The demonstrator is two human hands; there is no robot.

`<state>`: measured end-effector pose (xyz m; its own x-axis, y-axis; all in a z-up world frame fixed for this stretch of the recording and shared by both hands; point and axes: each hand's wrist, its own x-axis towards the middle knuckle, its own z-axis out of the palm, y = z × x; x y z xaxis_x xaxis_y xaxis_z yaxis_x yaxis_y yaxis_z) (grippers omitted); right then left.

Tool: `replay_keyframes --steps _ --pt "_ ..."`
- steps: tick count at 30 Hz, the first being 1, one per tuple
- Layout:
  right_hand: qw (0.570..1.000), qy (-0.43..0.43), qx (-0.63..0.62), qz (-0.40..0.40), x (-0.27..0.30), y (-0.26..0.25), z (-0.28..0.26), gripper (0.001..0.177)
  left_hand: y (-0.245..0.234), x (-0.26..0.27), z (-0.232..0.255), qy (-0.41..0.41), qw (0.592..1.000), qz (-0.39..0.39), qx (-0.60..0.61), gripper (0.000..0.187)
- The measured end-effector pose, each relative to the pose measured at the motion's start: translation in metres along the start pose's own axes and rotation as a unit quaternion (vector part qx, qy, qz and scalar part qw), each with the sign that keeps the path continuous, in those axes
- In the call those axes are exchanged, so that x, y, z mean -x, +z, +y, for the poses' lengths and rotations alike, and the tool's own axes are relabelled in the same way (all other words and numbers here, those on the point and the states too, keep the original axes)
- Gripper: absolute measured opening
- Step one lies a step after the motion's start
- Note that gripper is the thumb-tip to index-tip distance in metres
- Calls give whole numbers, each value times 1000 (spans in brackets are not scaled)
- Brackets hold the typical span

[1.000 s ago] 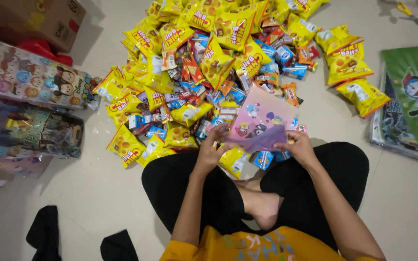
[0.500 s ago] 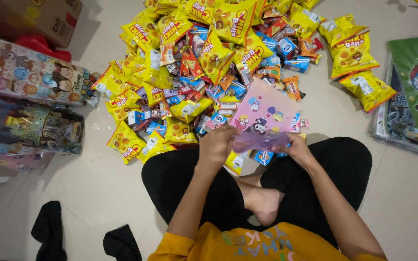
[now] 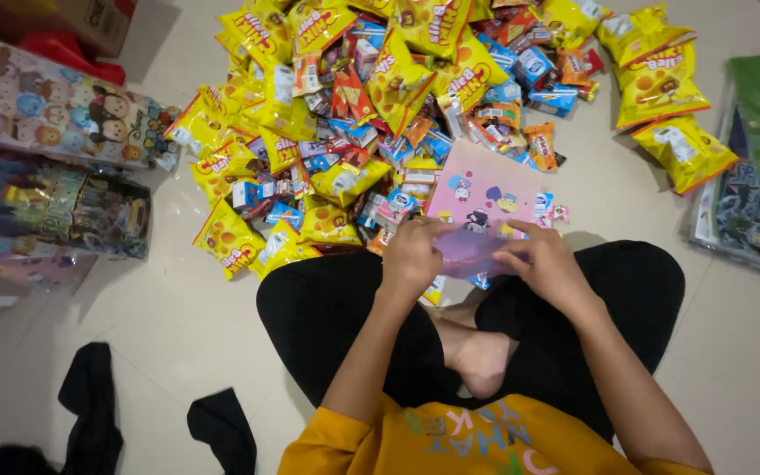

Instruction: Packing small snack packets and cards into plastic bags from a large pile on the floor.

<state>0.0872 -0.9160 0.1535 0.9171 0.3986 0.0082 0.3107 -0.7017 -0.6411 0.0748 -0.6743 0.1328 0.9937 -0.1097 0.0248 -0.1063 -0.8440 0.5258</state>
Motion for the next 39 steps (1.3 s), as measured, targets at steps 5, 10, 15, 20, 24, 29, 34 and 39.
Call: replay_keyframes --steps 5,10,15,20,24,29,34,39 --pt "991 96 86 -42 -5 27 43 23 -4 -3 -3 -51 997 -52 27 49" --pt "982 184 24 -19 -15 15 33 29 1 -6 -15 -47 983 -111 140 53" --pt "980 179 88 -18 -26 31 57 24 4 -12 -25 -13 969 -106 222 41" --pt "976 202 72 -33 -22 41 59 31 -2 -30 -51 -21 946 -43 322 34" --pt "983 182 9 9 -13 40 45 22 29 -59 -104 -160 985 -5 69 49" --pt "983 179 0 48 -12 42 42 13 58 -79 -135 -252 966 -58 -32 73" --pt "990 142 2 21 -7 39 43 29 50 -77 -126 -254 947 -189 47 69" --pt "995 100 -20 -21 -5 40 36 49 55 -61 -117 -271 933 -208 112 83"
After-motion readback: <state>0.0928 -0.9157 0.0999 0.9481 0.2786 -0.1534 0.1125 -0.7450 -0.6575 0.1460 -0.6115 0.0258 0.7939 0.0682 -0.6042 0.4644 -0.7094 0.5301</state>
